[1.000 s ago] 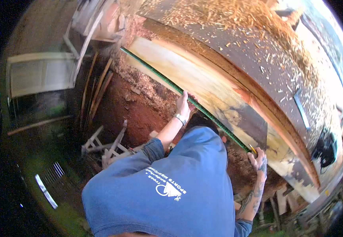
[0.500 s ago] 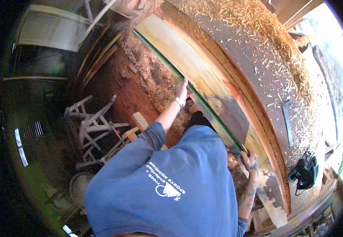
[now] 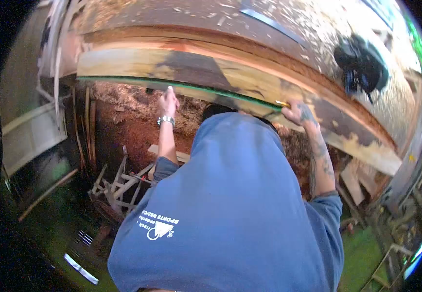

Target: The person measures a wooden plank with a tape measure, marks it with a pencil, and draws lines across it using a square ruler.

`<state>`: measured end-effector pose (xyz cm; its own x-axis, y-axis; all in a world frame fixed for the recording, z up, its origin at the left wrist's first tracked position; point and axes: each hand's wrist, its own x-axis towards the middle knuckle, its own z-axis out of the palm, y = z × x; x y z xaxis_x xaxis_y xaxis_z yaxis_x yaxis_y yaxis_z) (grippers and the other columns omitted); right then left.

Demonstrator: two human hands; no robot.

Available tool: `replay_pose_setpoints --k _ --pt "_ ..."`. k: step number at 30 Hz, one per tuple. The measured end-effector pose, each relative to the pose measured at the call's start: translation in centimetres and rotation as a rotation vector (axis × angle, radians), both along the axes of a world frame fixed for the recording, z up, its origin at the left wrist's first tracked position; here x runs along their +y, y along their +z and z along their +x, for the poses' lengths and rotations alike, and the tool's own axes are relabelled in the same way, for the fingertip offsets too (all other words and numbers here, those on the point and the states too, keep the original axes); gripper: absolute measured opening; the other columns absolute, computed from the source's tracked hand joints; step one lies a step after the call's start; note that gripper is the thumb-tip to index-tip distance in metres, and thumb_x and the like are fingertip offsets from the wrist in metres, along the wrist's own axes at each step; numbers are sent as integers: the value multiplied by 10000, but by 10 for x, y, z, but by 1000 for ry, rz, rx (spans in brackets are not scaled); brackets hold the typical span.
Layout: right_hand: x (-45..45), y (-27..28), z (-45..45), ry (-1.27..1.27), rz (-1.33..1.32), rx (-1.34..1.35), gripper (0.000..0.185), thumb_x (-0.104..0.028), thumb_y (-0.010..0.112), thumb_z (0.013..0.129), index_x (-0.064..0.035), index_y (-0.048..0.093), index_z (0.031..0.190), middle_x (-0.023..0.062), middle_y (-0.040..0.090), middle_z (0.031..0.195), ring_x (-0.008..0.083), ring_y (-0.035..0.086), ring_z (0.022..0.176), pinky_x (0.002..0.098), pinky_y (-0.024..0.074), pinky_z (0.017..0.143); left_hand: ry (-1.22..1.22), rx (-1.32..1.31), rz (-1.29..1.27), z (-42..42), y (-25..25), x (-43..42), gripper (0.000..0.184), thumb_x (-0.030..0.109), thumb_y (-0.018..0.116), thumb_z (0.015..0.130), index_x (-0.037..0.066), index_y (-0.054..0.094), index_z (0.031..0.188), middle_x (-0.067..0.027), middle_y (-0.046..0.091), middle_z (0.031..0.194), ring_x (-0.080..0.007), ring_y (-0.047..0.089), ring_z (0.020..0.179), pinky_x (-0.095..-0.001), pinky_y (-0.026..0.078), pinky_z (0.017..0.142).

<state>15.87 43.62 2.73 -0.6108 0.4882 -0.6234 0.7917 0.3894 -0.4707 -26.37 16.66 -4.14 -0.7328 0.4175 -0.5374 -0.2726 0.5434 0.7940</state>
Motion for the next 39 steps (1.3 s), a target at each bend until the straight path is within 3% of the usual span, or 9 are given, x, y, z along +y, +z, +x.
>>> replay_pose_setpoints --k 1,4,6,7,8,11,17,22,39 --pt "-2 -2 8 -27 55 31 480 -359 545 801 51 658 1024 309 670 985 451 648 945 498 501 857 -130 129 -178 36 12 14 566 485 550 1010 105 511 593 -12 507 480 -127 551 426 -313 405 407" --pt "-4 -21 29 -31 123 101 496 -359 544 797 53 667 1043 316 664 1001 453 636 982 499 491 888 -607 387 -103 115 46 45 399 368 588 990 4 635 833 -197 662 735 -382 639 675 -438 508 656" --pt "-2 -16 23 -40 97 40 500 -358 548 793 50 672 1054 316 662 1006 452 628 1010 500 487 903 -692 286 136 161 61 66 219 259 591 966 49 647 941 -165 677 826 -360 659 744 -417 531 699" --pt "-3 -13 22 -38 109 18 498 -367 547 794 51 670 1035 309 663 1020 454 624 1013 504 485 914 -787 335 226 178 67 75 174 196 608 957 29 650 982 -152 670 894 -266 672 758 -350 538 708" --pt "-4 -11 20 -35 121 -2 497 -377 547 796 51 669 1017 302 664 1035 456 620 1015 507 484 925 -935 362 223 191 70 81 159 195 601 946 62 648 1020 -134 666 1053 -306 683 868 -386 555 723" --pt "-9 -11 29 -81 169 -31 521 -385 555 783 4 654 1115 296 663 1065 459 616 1019 509 487 936 -1330 563 225 216 71 91 292 230 605 945 129 617 1219 -78 569 1361 -304 679 989 -420 586 764" --pt "-17 -31 76 -163 244 -9 506 -363 611 765 -49 635 1161 247 694 960 431 643 1027 496 509 908 -1719 607 28 248 61 104 578 214 615 918 76 436 1450 -82 289 1622 -327 682 990 -453 597 772" --pt "-23 -18 78 -143 320 29 452 -383 638 769 -55 676 1077 206 704 919 383 662 951 486 522 864 -1665 642 -71 275 43 98 697 44 555 803 67 393 1481 -116 226 1647 -355 706 902 -474 594 753" --pt "-34 -20 132 -210 614 157 238 -249 640 745 -58 704 870 105 604 947 296 589 936 421 545 810 -1702 686 -96 278 38 96 476 84 542 869 60 450 1336 -135 347 1591 -359 717 754 -478 592 650"
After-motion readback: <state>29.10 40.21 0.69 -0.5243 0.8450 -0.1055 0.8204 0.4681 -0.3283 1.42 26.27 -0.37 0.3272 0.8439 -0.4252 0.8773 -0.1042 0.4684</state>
